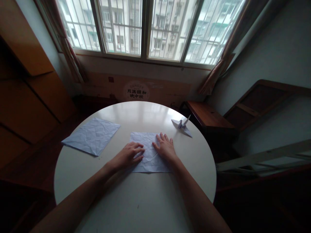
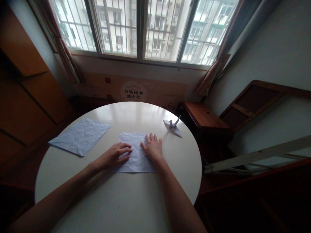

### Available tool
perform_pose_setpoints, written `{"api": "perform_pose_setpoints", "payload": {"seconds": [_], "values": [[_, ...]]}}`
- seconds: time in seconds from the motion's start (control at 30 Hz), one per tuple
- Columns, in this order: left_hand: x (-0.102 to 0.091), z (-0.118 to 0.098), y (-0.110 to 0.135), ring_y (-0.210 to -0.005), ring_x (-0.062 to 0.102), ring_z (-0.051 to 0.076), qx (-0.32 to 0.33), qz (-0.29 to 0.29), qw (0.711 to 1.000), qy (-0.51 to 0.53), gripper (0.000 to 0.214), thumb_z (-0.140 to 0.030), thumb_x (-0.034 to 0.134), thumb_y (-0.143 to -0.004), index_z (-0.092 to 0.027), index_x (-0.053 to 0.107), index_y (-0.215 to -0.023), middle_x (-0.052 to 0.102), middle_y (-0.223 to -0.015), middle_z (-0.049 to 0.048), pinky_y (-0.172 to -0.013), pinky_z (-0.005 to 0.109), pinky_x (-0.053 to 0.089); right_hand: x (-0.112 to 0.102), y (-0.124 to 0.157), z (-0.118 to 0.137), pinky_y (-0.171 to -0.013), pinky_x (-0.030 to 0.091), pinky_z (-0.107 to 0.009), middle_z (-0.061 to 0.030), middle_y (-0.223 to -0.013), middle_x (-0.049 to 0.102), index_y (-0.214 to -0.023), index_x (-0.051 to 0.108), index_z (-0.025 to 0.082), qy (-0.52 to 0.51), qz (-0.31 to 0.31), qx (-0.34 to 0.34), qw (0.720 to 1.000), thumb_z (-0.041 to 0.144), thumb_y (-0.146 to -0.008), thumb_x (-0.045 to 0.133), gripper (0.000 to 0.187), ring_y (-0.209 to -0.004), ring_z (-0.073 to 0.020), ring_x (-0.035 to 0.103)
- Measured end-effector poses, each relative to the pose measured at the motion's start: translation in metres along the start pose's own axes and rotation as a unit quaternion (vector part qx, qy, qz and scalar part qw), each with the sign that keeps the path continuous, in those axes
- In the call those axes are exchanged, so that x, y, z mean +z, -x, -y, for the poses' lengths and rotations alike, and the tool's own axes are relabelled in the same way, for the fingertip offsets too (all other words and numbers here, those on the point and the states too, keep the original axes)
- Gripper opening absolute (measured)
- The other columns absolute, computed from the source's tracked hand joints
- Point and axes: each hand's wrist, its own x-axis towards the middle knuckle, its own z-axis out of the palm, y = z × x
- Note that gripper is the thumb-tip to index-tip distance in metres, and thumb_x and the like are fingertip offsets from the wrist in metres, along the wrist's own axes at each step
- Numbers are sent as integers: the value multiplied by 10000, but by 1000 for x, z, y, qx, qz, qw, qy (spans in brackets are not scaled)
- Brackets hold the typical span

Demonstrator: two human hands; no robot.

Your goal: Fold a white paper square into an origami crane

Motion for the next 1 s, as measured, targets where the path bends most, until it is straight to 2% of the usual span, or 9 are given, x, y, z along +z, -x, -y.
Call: {"api": "perform_pose_setpoints", "payload": {"seconds": [1.0], "values": [[-4, -5, -1, -1122, 549, 239, -12, 17, 1000, -3, 295, -342, 569, -905, -243, 642, -1174, 606, -1215, 85, -997, 420, 434, -1, 0, 1, -1140, 91, -554, -120, -1572, 219, -1474, 327, 188, -6, 11, -2, 1000, 515, -945, 358, 622, -1450, -311, 147]]}}
